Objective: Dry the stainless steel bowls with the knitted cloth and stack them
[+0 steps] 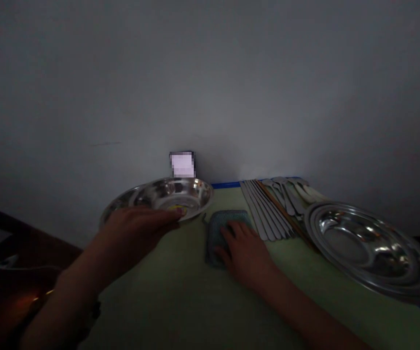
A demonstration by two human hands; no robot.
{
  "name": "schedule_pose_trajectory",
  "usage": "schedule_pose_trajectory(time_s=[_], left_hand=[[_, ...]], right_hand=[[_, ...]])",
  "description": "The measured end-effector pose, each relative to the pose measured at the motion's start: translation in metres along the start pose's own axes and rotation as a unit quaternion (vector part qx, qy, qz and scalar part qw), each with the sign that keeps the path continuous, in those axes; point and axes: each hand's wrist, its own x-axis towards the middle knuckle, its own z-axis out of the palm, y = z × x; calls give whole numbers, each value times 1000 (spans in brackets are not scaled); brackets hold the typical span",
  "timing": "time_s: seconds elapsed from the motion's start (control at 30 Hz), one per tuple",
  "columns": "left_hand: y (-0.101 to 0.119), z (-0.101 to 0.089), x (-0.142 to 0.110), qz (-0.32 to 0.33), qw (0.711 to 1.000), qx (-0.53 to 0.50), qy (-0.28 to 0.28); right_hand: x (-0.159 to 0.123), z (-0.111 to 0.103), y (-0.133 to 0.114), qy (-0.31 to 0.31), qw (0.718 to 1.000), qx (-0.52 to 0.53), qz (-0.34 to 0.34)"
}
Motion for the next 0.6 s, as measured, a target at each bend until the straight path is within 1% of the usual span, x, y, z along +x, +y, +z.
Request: schedule_pose_trajectory(time_s=[0.07, 0.13, 0.2, 0.27, 0.37, 0.43, 0.5, 0.53, 0.6], left_hand=[[21, 12, 5, 23, 999, 23, -29], [36, 27, 8, 46, 998, 22, -48], [42, 41, 10, 64, 996, 13, -67], [39, 49, 12, 66, 994, -5, -86], [29, 47, 12, 81, 984, -98, -127], [25, 40, 12, 103, 966, -190, -141], [25, 33, 13, 113, 951, -260, -123], [26, 31, 14, 111, 949, -275, -106], [27, 30, 18, 94, 959, -258, -68]], right_hand=[[-12, -2, 3, -21, 1000, -8, -14], [-22, -2, 8, -34, 999, -3, -38], [-26, -1, 13, -40, 998, 3, -40], [-23, -2, 15, -43, 999, 9, -26], [-14, -10, 17, -39, 998, 49, 9], [-10, -18, 21, -17, 994, 102, 48], [-9, -28, 28, 29, 986, 145, 74], [-10, -34, 33, 60, 983, 155, 78], [-9, -49, 44, 121, 977, 157, 82]])
